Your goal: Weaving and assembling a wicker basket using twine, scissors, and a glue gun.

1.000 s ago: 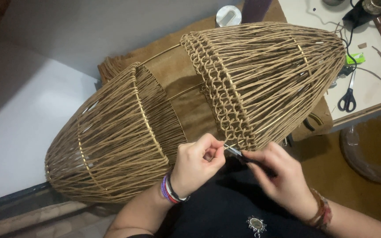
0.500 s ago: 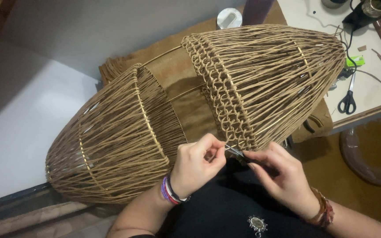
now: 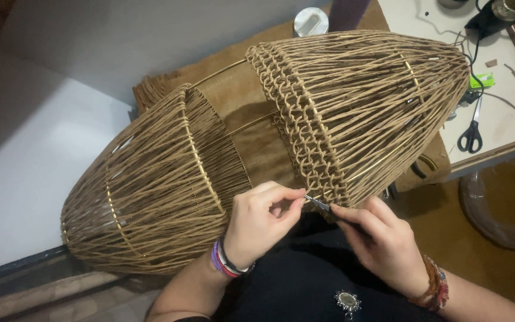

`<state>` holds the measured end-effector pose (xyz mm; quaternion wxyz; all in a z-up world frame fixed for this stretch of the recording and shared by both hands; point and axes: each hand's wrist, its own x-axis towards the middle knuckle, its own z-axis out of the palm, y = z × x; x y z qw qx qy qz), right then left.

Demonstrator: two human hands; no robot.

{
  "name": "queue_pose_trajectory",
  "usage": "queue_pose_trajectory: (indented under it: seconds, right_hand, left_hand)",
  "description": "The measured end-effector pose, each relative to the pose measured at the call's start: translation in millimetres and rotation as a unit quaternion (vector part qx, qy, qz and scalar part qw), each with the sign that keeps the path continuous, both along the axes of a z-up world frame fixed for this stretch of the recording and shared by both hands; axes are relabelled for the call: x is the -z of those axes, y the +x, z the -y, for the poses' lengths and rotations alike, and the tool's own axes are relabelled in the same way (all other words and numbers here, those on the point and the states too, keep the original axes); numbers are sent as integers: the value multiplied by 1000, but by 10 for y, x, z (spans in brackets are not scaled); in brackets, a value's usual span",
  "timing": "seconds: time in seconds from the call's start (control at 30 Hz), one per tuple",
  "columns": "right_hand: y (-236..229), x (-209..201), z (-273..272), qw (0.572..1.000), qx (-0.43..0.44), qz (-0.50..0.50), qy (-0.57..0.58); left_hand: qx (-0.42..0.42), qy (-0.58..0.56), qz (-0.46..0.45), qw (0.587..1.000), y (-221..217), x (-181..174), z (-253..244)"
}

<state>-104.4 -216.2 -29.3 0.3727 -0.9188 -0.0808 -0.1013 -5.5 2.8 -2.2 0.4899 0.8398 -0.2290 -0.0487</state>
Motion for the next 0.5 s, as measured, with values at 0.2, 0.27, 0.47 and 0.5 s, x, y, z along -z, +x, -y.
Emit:
queue_pose_trajectory:
  seconds: [0.2, 0.27, 0.47, 0.5]
  right_hand:
    - [-76, -46, -4, 959, -91, 175, -205]
    - [-67, -97, -40, 958, -87, 175, -209]
    - [-31, -47, -110, 1000, 19, 18, -15]
    - [-6, -76, -102, 994, 28, -47, 91]
  left_hand:
    - [0, -10, 5, 1000, 10, 57, 18]
    - [2, -5, 4, 1000, 3, 64, 16]
    - [-11, -4, 40, 999, -26, 64, 46]
    - [-16, -7, 54, 998, -38, 61, 50]
